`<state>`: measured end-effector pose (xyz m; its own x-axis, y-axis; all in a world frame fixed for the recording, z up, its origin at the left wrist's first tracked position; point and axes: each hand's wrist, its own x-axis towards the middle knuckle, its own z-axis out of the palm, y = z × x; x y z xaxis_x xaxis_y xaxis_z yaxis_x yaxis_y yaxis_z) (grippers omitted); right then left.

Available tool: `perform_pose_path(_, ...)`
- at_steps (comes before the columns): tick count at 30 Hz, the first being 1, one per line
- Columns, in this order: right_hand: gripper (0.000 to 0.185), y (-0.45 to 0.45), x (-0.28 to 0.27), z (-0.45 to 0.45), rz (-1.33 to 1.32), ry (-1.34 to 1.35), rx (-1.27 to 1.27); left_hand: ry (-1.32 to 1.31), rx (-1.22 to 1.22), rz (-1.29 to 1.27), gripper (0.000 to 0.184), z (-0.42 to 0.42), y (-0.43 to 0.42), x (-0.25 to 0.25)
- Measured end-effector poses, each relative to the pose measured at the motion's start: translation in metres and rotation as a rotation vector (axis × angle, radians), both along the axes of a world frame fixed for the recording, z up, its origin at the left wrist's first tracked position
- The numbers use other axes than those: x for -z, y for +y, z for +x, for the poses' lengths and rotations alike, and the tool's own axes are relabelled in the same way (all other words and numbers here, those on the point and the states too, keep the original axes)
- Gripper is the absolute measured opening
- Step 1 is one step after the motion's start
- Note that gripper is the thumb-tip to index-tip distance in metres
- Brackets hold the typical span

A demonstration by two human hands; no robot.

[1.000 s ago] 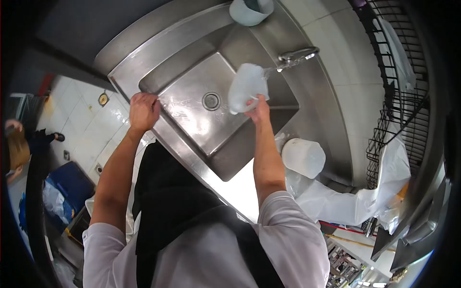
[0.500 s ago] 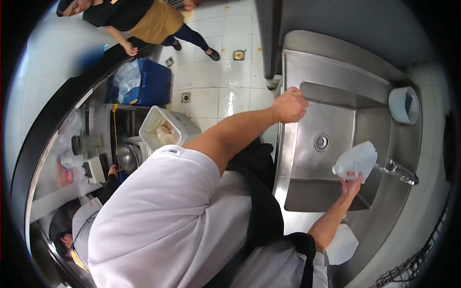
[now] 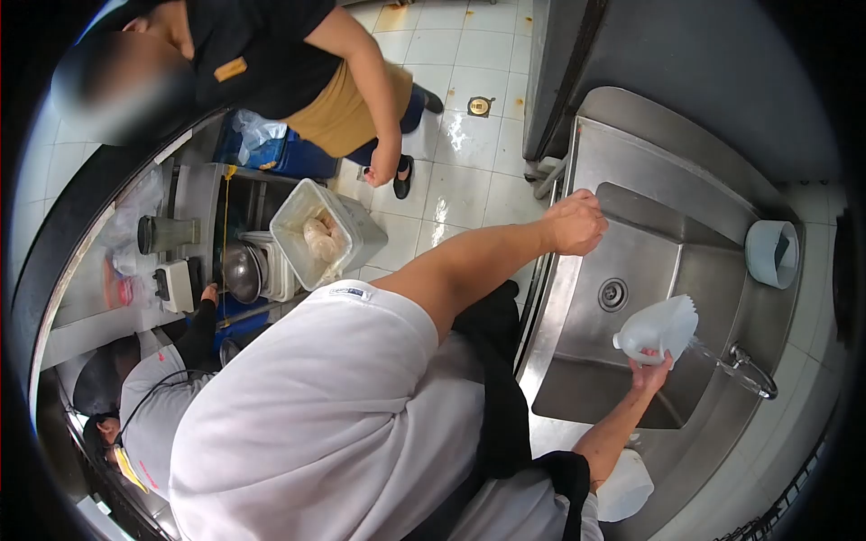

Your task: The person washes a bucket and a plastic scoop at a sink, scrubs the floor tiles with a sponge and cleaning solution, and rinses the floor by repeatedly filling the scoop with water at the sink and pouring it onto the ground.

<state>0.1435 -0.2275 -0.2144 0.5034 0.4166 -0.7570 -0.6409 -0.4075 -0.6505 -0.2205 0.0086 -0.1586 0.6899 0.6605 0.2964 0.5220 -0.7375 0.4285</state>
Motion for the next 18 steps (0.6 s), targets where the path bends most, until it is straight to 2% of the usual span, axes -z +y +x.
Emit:
perform_pose_path(5,0.041,0.01,0.004,-0.008,-0.021,-0.006,0.077,-0.006,-0.004,-0.013,0.016,-0.002,0.0,-0.002)
perform_pose_path(8,0.04,0.007,0.004,-0.006,0.091,0.023,0.079,-0.002,0.007,-0.056,0.016,-0.001,0.001,-0.001)
perform_pose_path(14,0.049,0.001,0.013,0.014,0.122,0.055,0.039,0.016,0.004,-0.033,0.016,0.002,0.003,0.003)
perform_pose_path(16,0.052,0.019,-0.021,-0.024,0.178,-0.094,-0.014,0.003,0.01,0.002,0.015,0.002,0.005,0.01)
perform_pose_path(17,0.054,0.006,-0.003,-0.006,0.281,-0.017,-0.044,0.219,0.041,0.002,0.015,0.004,0.007,0.009)
perform_pose_path(18,0.053,0.0,0.013,0.005,0.116,-0.06,0.106,0.128,-0.033,0.02,0.012,0.007,0.005,0.015)
